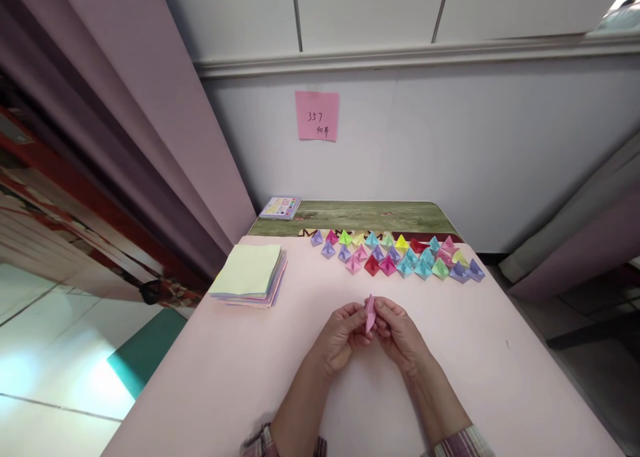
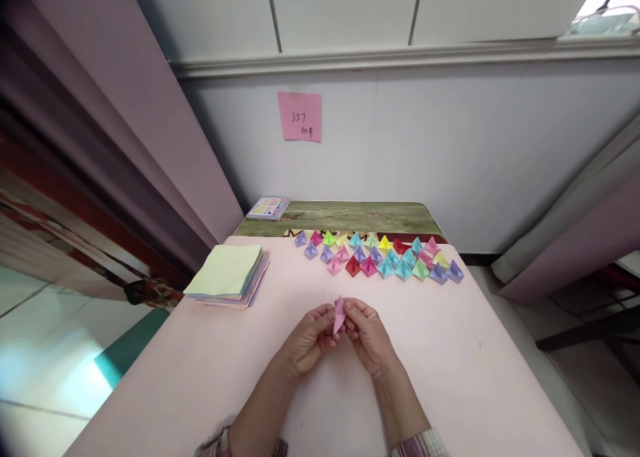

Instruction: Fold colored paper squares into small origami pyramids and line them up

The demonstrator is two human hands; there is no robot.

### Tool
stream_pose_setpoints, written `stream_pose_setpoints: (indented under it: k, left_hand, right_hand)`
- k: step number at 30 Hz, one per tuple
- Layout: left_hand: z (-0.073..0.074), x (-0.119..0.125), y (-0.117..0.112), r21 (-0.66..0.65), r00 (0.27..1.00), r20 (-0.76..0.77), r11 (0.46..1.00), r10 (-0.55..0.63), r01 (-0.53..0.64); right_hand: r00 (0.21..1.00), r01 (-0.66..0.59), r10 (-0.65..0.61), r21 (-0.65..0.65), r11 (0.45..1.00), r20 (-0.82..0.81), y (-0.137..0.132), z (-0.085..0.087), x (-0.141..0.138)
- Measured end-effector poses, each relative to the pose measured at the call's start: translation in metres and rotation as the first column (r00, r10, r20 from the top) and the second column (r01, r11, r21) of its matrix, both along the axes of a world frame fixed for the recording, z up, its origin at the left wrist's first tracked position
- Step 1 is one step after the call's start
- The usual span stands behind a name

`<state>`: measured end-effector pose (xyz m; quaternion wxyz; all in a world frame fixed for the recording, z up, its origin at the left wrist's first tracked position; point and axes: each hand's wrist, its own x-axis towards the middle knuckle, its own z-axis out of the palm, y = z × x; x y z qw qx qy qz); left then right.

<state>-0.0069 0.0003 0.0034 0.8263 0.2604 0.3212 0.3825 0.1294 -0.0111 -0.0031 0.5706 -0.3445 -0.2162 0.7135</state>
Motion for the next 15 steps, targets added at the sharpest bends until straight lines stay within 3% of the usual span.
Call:
stream_pose_setpoints:
  k: [15]
  left_hand:
    - [0.0097,-0.0023,-0.0022,0.047,0.996,0.014,0.995,-0.089,0.088]
  right_hand:
    - [0.998,-0.043,0.043,-0.003,0.999,0.043,-0.0025,0.0045,0.0005]
